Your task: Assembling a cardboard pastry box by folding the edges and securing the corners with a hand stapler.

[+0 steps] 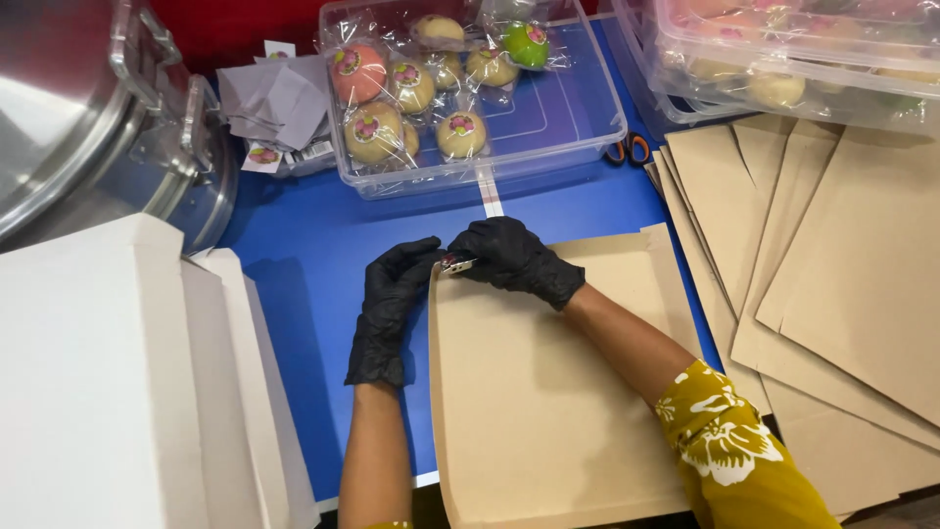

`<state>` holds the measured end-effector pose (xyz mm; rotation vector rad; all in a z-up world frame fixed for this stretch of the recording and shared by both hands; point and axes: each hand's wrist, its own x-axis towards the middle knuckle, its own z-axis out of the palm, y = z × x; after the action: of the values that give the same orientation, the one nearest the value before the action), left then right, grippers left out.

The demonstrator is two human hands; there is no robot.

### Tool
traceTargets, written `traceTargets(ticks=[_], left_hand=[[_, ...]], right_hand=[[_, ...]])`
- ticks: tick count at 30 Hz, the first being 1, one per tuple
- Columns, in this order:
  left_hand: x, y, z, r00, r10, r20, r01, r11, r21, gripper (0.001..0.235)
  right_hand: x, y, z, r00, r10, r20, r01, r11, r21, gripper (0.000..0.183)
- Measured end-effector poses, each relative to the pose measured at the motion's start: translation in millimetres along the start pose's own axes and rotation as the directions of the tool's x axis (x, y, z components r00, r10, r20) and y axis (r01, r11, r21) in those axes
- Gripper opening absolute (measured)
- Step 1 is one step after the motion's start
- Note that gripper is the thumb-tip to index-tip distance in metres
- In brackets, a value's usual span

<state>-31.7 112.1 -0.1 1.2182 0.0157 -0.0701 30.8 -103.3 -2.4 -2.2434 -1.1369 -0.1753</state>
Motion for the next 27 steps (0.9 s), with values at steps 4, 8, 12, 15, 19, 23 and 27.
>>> traceTargets(ticks=[4, 8, 12, 15, 19, 23, 27], left_hand=[[4.6, -18.3, -9.0, 1.0, 0.025, -0.003, -0.025, 1.0, -0.002, 0.033], [5.0, -24.6, -12.4, 0.999, 0.038, 0.004, -0.038, 0.998, 0.04, 0.032], [8.1, -18.1, -5.6, 0.999, 0.03, -0.031, -0.028, 0.998, 0.064, 0.031], [13.6, -31.6, -14.1, 1.0, 0.004, 0.0, -0.004, 0.999, 0.05, 0.029], [9.5, -40.5, -14.5, 1.0, 0.0, 0.009, 0.0, 0.999, 0.047, 0.031], [17.3, -37.4, -8.0, 0.999, 0.039, -0.009, -0.039, 0.999, 0.027, 0.031], [14.6, -50.6, -9.5, 0.994, 0.075, -0.08, -0.073, 0.997, 0.036, 0.027]], right_hand=[[-0.2, -10.0, -4.1, 1.0, -0.002, -0.031, 0.003, 1.0, 0.013, 0.024], [1.3, -22.4, -4.1, 0.997, -0.039, -0.069, 0.029, 0.99, -0.138, 0.03], [-6.2, 0.7, 12.4, 0.974, -0.219, -0.062, 0.175, 0.894, -0.414, 0.034], [-16.5, 12.6, 26.3, 0.951, -0.308, -0.042, 0.231, 0.79, -0.568, 0.041], [-26.6, 17.1, 38.0, 0.923, -0.384, -0.031, 0.279, 0.722, -0.633, 0.041], [-13.6, 2.2, 23.2, 0.876, -0.468, -0.118, 0.32, 0.745, -0.585, 0.034], [-18.2, 1.5, 30.1, 0.878, -0.462, -0.125, 0.314, 0.753, -0.578, 0.033]])
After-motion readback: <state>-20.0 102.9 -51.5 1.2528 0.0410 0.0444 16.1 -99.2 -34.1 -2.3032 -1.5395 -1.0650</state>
